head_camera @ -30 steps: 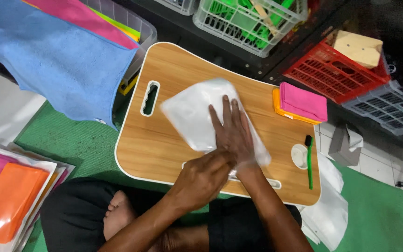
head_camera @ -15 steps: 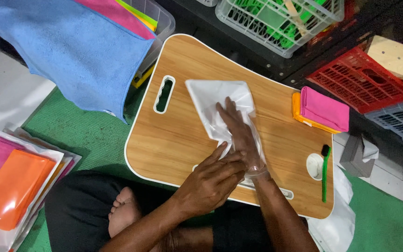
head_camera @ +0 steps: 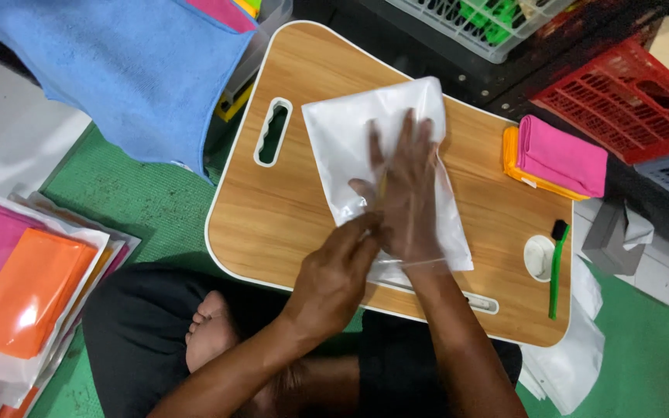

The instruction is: The person folds a pink microfiber cloth on a small wooden table, then places it into a clear plastic bag. They repeat the process with a yellow cloth, folding it and placing it into a separate bag.

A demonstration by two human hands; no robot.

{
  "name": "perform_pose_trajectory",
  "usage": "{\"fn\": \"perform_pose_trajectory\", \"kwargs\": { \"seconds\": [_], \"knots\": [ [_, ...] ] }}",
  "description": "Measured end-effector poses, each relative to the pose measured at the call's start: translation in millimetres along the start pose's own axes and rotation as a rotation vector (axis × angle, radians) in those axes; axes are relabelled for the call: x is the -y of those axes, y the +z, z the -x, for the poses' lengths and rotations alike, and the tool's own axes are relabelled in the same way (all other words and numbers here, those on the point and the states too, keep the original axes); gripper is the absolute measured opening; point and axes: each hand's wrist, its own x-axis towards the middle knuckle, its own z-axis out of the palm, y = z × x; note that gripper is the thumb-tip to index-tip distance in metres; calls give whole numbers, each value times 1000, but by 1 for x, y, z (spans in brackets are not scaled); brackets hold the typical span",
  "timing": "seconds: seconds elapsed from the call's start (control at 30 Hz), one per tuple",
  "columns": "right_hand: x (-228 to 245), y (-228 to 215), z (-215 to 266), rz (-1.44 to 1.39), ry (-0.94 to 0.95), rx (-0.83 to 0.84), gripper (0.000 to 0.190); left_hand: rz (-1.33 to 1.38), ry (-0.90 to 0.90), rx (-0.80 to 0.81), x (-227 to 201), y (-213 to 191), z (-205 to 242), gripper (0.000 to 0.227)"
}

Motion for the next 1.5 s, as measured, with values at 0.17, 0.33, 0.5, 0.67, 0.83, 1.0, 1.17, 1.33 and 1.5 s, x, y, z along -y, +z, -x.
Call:
{"fn": "perform_pose_trajectory", "kwargs": {
  "seconds": [0.17,0.33,0.5,0.67,0.83,1.0,1.17,1.33,1.5],
  "knots": [
    [14,9,-7,-930,-192,160,53,-161,149,107,23,5,7,18],
    [-19,-33,-26,-1425,-428,145,58,56,94,167,18,-6,-1,17],
    [-27,-36,-29,-1645,-505,110,93,163,96,210,22,-6,0,12],
    [-16,-19,-23,-1454,-367,-127,51,391,10,322,12,-18,-4,6],
    [-17,-23,-14,-1342,-96,54,67,388,-9,336,11,-10,2,10],
    [-11,-8,-12,-1529,9,184,77,393,-19,402,5,-10,-1,9],
    [-24,-19,-12,-1953,312,250,65,233,-22,475,-8,-16,-3,17],
    [20,33,-8,-1438,178,106,104,261,-79,348,9,-32,-10,64],
    [-82,-72,0,-1929,195,317,94,351,-421,-234,35,-27,-48,98]
  ]
}}
